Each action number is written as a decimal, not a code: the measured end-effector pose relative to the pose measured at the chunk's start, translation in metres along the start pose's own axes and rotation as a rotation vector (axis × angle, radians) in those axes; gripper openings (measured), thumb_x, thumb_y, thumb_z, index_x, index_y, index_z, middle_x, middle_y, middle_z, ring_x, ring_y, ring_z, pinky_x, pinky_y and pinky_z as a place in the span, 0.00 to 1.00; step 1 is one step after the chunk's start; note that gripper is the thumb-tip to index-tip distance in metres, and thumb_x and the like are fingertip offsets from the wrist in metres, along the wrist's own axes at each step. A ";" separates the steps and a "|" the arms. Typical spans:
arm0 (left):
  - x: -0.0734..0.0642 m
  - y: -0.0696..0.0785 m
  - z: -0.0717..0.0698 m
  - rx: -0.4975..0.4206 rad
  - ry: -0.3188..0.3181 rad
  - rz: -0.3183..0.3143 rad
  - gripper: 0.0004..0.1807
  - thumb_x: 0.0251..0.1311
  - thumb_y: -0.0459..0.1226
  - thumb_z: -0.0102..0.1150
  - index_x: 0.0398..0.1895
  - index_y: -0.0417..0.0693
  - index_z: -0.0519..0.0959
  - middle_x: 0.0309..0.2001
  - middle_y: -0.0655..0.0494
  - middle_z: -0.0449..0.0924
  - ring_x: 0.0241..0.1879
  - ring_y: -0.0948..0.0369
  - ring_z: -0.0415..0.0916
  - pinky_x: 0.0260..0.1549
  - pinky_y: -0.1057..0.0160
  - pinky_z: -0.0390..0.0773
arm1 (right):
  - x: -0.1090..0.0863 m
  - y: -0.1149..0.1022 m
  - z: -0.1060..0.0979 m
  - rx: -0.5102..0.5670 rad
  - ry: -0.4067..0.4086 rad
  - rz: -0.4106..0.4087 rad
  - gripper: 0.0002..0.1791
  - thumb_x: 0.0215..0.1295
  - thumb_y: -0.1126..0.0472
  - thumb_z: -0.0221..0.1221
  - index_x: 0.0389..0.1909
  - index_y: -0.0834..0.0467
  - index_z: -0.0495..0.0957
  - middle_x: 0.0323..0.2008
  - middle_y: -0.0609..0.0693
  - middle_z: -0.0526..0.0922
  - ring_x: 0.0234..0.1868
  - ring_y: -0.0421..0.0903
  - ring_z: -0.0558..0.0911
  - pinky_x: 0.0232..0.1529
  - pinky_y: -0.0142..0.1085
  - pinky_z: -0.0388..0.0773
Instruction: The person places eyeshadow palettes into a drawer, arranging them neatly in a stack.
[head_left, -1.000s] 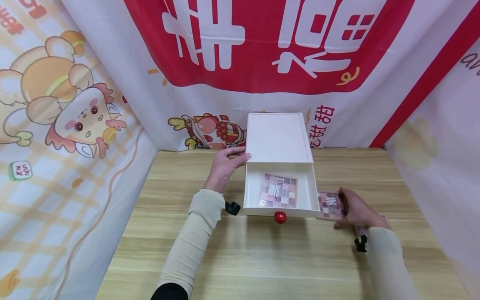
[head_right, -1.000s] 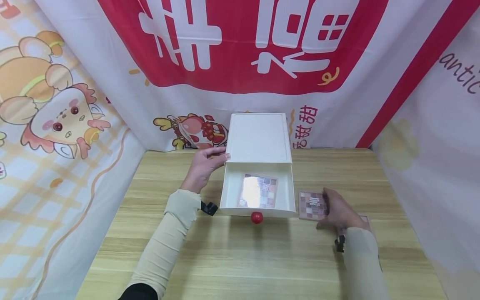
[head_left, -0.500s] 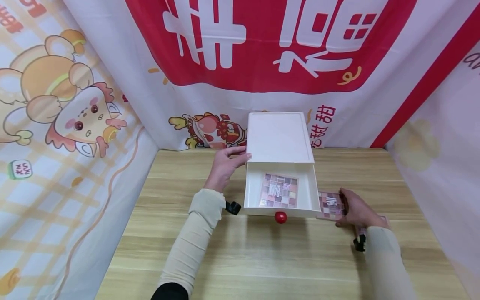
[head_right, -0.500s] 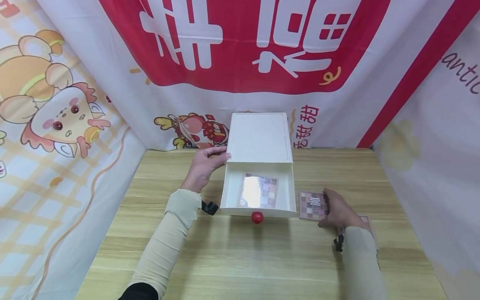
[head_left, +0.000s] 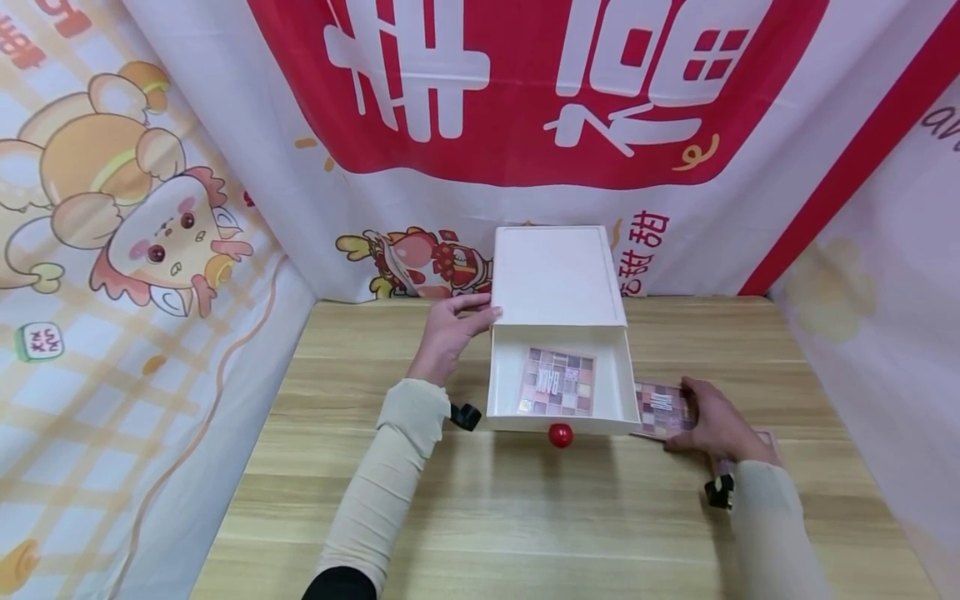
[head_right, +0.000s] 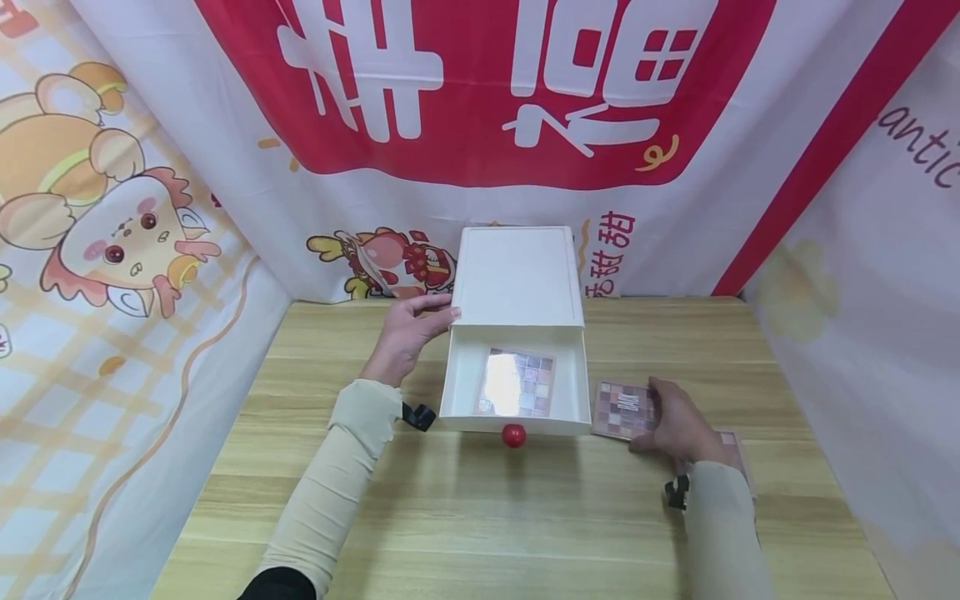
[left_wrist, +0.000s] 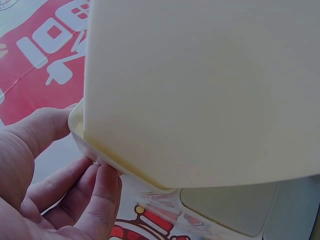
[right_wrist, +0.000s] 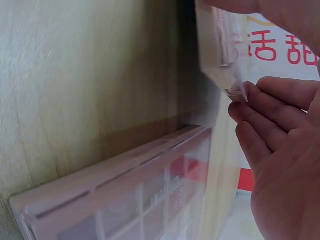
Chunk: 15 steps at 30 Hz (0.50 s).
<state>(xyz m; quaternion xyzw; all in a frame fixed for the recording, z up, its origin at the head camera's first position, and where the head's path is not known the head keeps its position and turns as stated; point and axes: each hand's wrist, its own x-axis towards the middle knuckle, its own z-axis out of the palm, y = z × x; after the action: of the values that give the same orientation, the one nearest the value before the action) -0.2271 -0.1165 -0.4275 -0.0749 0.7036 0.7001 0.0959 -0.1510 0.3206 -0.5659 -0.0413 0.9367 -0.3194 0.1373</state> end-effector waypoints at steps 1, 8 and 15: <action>0.000 0.000 0.000 0.000 -0.001 -0.001 0.24 0.50 0.45 0.79 0.52 0.57 0.84 0.52 0.52 0.79 0.49 0.55 0.81 0.51 0.57 0.80 | -0.002 -0.001 -0.001 0.007 0.004 0.007 0.73 0.34 0.43 0.83 0.75 0.71 0.49 0.70 0.72 0.59 0.67 0.71 0.62 0.65 0.67 0.57; -0.002 0.001 0.000 -0.001 0.003 -0.008 0.23 0.51 0.45 0.79 0.52 0.58 0.85 0.53 0.51 0.79 0.49 0.55 0.81 0.51 0.56 0.80 | -0.011 -0.005 -0.007 0.058 0.033 0.020 0.72 0.38 0.42 0.81 0.77 0.67 0.48 0.72 0.70 0.57 0.70 0.72 0.58 0.65 0.69 0.56; -0.001 0.001 0.000 -0.003 0.013 -0.014 0.23 0.51 0.45 0.78 0.51 0.58 0.85 0.52 0.53 0.79 0.49 0.55 0.81 0.51 0.57 0.80 | -0.017 -0.007 -0.015 0.087 0.129 -0.026 0.68 0.40 0.46 0.81 0.76 0.67 0.50 0.71 0.70 0.60 0.68 0.73 0.60 0.62 0.71 0.58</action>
<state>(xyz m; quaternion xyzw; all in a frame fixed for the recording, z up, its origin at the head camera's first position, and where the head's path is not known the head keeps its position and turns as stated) -0.2261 -0.1160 -0.4266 -0.0845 0.7026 0.7000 0.0961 -0.1389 0.3269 -0.5461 -0.0270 0.9283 -0.3634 0.0743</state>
